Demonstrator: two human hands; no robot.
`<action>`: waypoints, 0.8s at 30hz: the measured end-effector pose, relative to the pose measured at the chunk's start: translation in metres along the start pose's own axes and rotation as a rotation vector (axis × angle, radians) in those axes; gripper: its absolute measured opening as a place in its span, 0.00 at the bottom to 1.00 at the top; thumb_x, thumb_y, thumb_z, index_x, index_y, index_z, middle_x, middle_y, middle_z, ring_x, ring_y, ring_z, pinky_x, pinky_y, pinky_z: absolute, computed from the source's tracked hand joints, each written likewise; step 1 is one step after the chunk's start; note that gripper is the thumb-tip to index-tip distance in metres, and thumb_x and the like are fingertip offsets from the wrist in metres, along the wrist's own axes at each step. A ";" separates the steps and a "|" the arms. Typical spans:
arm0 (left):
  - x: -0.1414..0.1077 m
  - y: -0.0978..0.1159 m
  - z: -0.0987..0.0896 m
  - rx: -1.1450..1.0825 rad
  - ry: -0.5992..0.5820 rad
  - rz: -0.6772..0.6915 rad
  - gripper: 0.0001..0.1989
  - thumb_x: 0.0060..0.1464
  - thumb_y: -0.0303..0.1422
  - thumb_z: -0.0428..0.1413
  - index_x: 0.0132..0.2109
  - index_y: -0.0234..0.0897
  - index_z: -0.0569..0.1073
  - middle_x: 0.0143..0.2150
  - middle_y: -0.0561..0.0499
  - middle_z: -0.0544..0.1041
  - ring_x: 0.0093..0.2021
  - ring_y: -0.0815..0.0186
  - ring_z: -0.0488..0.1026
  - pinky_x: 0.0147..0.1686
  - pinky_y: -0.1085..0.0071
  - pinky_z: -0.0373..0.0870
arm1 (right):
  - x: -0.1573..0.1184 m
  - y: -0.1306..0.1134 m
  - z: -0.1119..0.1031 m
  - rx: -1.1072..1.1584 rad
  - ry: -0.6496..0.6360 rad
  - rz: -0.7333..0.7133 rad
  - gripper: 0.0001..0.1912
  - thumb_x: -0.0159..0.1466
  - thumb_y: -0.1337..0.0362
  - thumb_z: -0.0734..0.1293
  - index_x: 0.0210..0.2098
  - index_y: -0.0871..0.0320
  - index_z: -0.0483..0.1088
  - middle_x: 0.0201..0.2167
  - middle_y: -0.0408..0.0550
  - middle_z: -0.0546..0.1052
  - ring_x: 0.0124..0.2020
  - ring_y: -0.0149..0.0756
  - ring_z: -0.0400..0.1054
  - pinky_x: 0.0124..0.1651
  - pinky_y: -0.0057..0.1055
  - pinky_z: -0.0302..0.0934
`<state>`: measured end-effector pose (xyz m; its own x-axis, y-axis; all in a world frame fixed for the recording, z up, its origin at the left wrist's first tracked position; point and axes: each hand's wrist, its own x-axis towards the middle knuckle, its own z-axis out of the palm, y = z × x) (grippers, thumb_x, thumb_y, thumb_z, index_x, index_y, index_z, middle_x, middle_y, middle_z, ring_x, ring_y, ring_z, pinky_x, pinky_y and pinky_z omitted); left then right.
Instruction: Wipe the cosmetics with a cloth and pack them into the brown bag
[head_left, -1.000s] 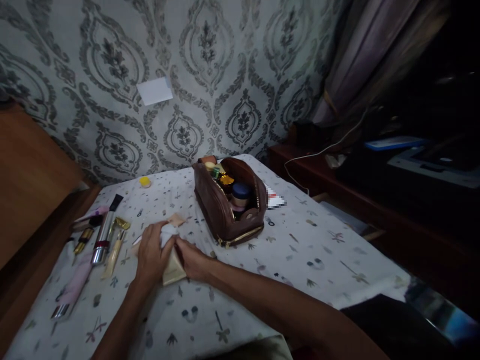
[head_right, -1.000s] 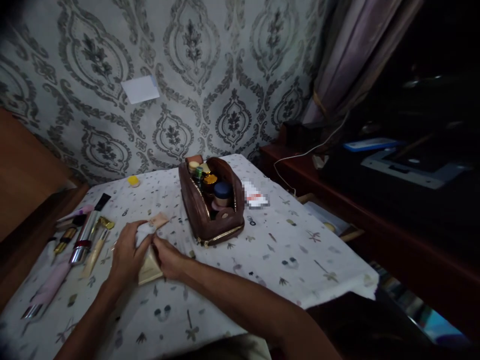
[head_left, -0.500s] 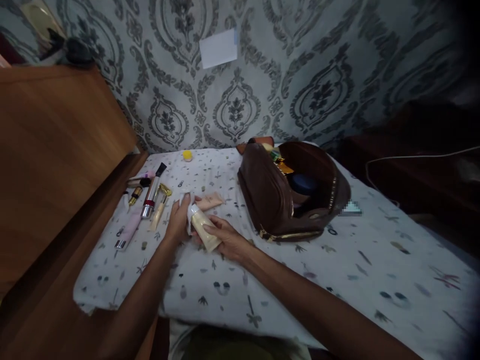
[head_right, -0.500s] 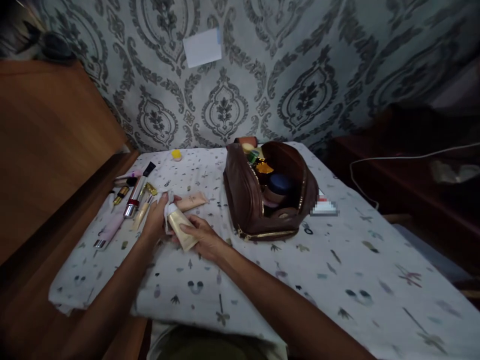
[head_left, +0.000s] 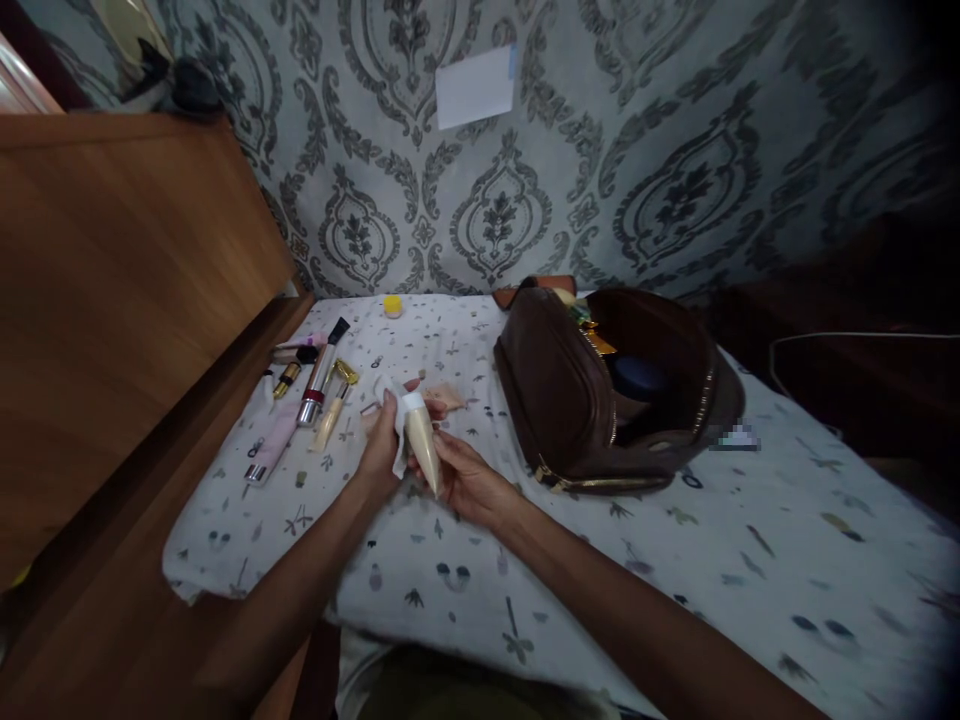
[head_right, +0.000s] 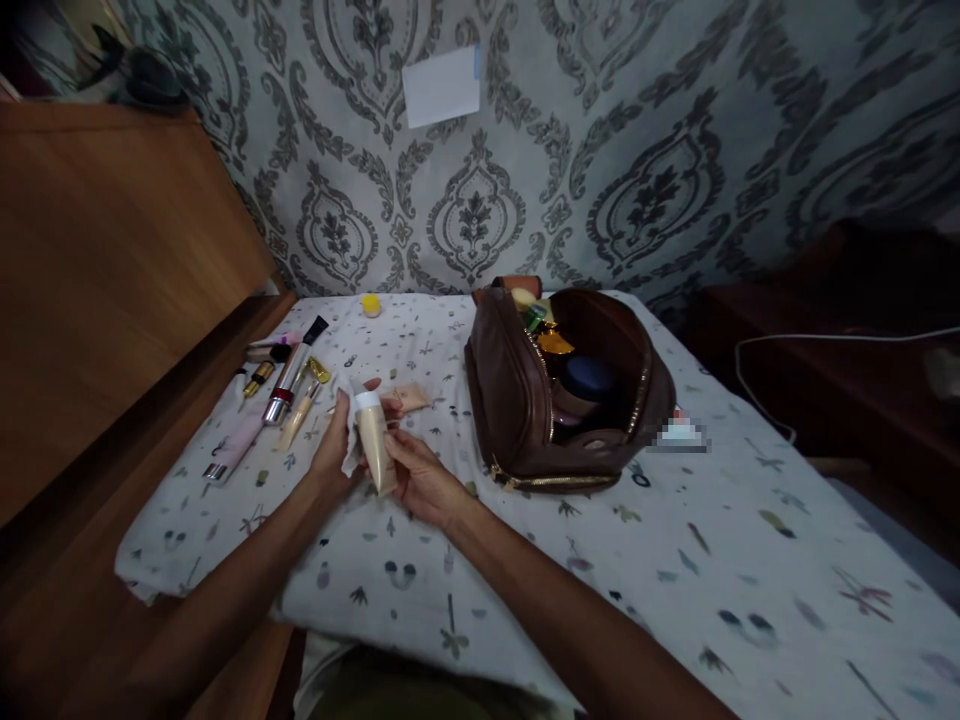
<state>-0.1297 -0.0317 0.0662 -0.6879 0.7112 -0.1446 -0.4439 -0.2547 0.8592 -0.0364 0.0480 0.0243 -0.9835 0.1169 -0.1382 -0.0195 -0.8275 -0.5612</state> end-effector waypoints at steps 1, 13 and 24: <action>-0.001 -0.001 0.001 0.035 -0.009 0.017 0.41 0.44 0.59 0.63 0.58 0.39 0.67 0.33 0.51 0.80 0.20 0.69 0.71 0.13 0.77 0.61 | 0.000 0.000 0.000 0.002 -0.009 0.002 0.23 0.50 0.53 0.80 0.37 0.58 0.72 0.23 0.40 0.76 0.25 0.30 0.71 0.26 0.23 0.64; 0.004 -0.003 -0.004 0.378 0.321 0.132 0.33 0.52 0.62 0.51 0.37 0.34 0.76 0.24 0.49 0.75 0.22 0.66 0.71 0.21 0.72 0.66 | -0.006 0.007 0.012 -0.248 -0.093 -0.079 0.22 0.51 0.54 0.79 0.41 0.58 0.76 0.36 0.44 0.76 0.35 0.30 0.69 0.41 0.28 0.65; 0.002 -0.006 -0.009 0.640 -0.046 0.236 0.27 0.52 0.44 0.63 0.56 0.38 0.70 0.55 0.44 0.76 0.62 0.54 0.67 0.64 0.63 0.58 | 0.003 -0.001 0.002 -0.031 0.081 -0.165 0.27 0.49 0.56 0.80 0.45 0.55 0.73 0.38 0.45 0.81 0.42 0.38 0.75 0.46 0.35 0.70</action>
<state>-0.1335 -0.0352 0.0558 -0.6932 0.7149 0.0914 0.1517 0.0207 0.9882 -0.0394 0.0482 0.0261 -0.9498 0.2942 -0.1067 -0.1724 -0.7764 -0.6063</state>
